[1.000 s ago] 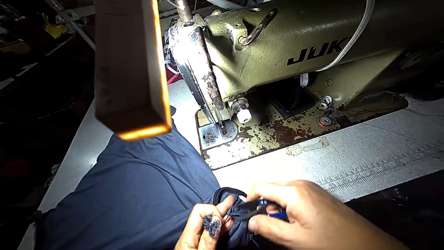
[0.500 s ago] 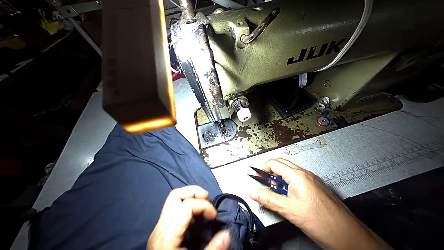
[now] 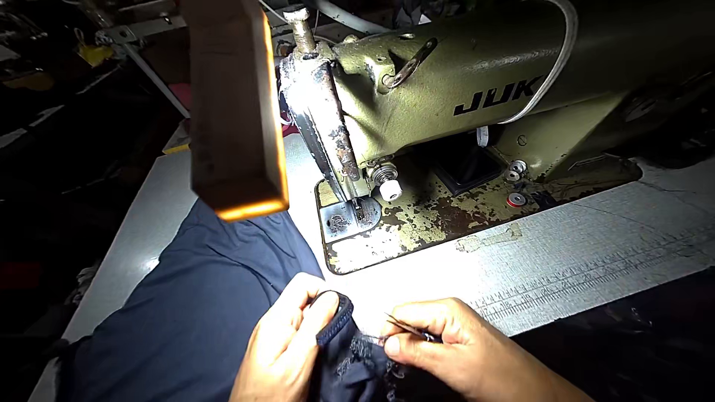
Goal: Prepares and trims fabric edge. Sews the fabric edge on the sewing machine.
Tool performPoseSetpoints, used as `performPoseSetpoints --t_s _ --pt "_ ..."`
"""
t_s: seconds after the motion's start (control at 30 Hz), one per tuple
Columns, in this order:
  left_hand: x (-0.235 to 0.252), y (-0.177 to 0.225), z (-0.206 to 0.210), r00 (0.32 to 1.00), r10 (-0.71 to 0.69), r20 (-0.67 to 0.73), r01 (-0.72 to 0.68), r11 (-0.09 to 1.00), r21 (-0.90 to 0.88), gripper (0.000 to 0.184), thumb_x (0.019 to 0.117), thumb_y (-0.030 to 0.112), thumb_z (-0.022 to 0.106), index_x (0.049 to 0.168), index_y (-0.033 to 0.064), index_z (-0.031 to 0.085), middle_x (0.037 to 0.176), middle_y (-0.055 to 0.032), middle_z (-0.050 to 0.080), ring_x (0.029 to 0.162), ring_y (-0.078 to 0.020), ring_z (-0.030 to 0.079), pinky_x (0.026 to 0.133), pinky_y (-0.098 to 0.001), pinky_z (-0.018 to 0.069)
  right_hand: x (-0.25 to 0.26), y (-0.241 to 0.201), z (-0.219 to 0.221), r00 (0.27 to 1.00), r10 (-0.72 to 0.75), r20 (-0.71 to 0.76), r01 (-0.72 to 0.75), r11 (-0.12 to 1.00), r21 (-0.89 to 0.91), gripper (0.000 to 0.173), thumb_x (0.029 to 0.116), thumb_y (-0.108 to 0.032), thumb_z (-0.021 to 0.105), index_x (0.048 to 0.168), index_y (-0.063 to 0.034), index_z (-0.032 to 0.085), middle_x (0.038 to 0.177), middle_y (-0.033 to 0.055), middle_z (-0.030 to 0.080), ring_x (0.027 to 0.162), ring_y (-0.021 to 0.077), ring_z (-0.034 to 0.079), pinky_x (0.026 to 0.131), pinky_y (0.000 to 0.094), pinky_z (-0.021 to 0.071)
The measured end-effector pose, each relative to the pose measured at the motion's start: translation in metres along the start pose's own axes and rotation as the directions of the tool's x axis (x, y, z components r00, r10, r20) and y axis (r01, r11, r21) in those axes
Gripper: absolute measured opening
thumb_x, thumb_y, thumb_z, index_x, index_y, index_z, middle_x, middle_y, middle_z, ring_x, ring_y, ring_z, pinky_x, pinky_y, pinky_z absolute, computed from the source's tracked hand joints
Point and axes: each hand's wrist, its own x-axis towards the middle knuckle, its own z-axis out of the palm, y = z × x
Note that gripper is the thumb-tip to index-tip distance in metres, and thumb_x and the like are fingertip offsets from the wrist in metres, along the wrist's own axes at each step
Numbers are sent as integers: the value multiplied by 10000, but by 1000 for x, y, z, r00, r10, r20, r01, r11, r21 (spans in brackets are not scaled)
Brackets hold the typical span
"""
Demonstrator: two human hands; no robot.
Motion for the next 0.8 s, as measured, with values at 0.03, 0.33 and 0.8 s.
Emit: performPoseSetpoints --t_s 0.03,0.33,0.8 --pt "0 -2 1 1000 13 0 -13 1000 15 105 1003 98 524 946 144 599 749 157 571 669 81 537 612 -114 454 0 1 -1 1000 -5 -23 3 998 -56 218 976 -185 615 817 -68 708 669 -85 552 616 -77 478 554 125 368" --pt "0 -9 6 991 90 102 -89 996 -12 99 1036 168 545 996 106 611 840 100 667 779 49 632 692 -150 528 5 2 20 943 -263 -205 191 930 -315 358 847 -299 788 1108 -69 704 938 16 706 821 15 635 683 179 517" --pt "10 -9 -10 956 138 258 -115 988 -102 80 1038 185 553 982 162 605 766 138 597 688 82 559 615 -102 465 1 5 -27 991 119 -59 -131 951 -279 367 995 -523 558 936 -212 745 717 -118 597 654 -23 543 593 215 438"
